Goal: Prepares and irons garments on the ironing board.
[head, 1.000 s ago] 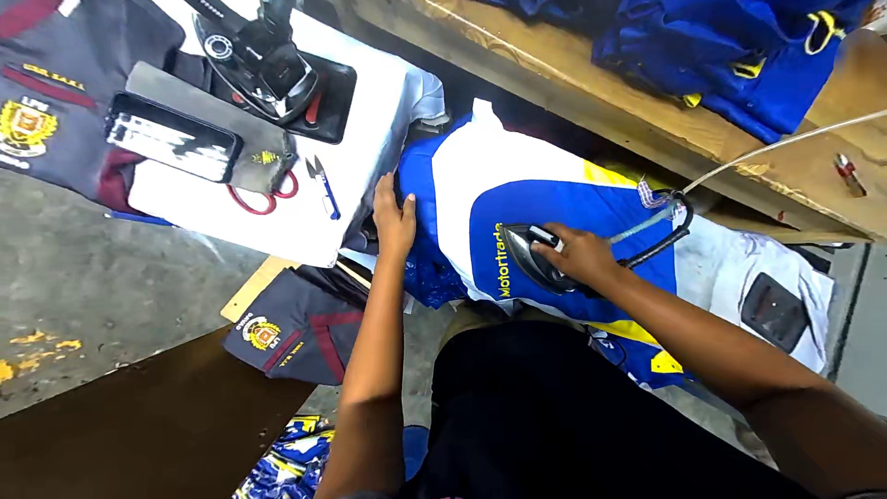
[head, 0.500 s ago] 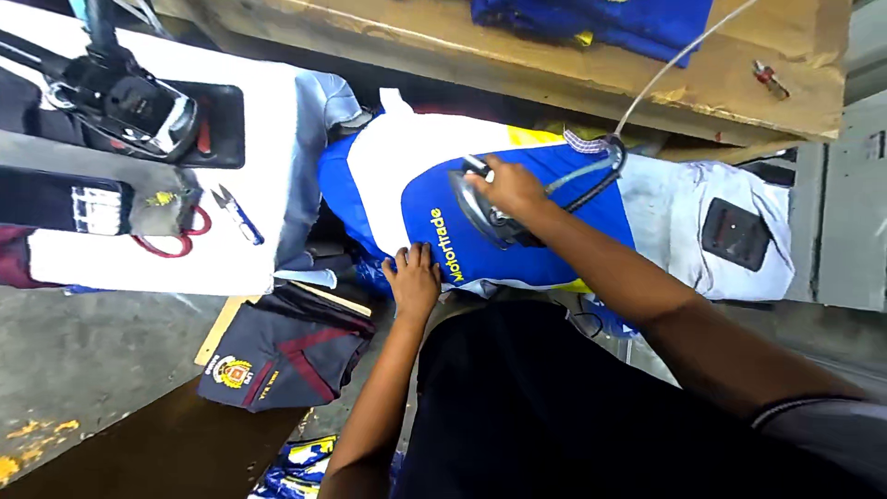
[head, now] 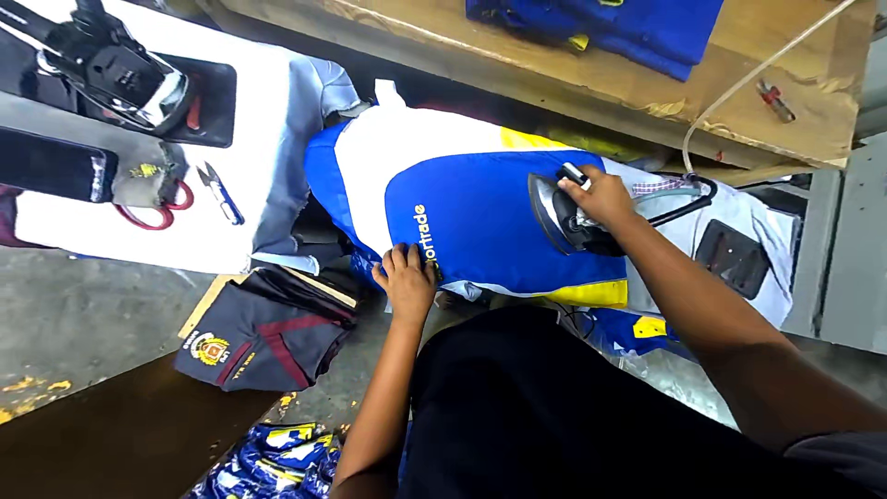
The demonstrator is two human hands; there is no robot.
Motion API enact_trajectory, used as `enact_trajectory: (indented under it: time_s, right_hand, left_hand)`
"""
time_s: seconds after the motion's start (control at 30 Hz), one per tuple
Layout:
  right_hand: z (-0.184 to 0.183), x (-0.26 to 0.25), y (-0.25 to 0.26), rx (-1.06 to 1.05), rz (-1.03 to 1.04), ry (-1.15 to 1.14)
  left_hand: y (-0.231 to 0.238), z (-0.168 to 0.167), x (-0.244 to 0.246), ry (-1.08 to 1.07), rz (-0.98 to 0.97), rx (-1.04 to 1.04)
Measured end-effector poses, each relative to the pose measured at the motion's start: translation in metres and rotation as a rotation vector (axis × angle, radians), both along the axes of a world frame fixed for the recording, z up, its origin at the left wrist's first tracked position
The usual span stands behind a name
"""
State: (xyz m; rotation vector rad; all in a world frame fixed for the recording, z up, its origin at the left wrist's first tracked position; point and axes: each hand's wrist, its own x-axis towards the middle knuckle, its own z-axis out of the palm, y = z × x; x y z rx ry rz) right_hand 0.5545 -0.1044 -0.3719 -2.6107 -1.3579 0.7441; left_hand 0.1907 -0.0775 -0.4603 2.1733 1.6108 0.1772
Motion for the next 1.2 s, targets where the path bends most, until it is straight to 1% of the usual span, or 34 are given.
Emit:
enact_trajectory:
  time_s: [0.13, 0.3, 0.37, 0.43, 0.53, 0.67, 0.93, 1.1, 1.2]
  right_hand:
    - [0.005, -0.037, 0.046, -0.016, 0.092, 0.041]
    - [0.012, -0.080, 0.115, -0.021, 0.153, 0.084]
    - [0.014, -0.088, 0.126, -0.001, 0.171, 0.094]
    - [0.015, -0.089, 0.125, 0.002, 0.185, 0.097]
    - [0.014, -0.080, 0.104, -0.023, 0.185, 0.094]
    - [0.011, -0.053, 0.054, -0.047, 0.189, 0.078]
    - [-0.002, 0.013, -0.059, -0.067, 0.310, 0.046]
    - [-0.004, 0.063, -0.119, -0.097, 0.233, 0.053]
    - [-0.003, 0.092, -0.133, -0.046, 0.160, 0.085]
  left_hand:
    - [-0.030, 0.008, 0.012, -0.040, 0.001, 0.015]
    - [-0.061, 0.005, 0.032, 0.012, 0.003, -0.086]
    - [-0.068, 0.001, 0.038, 0.036, 0.026, -0.082]
    - [-0.073, -0.003, 0.040, 0.058, 0.052, -0.070]
    - [-0.078, -0.004, 0.042, 0.095, 0.060, -0.102]
    - [-0.077, -0.003, 0.045, 0.153, 0.074, -0.190]
    - [-0.081, -0.008, 0.049, 0.096, 0.163, -0.164]
    - [-0.079, -0.005, 0.056, 0.142, 0.199, -0.152]
    - [-0.080, -0.004, 0.063, 0.137, 0.232, -0.133]
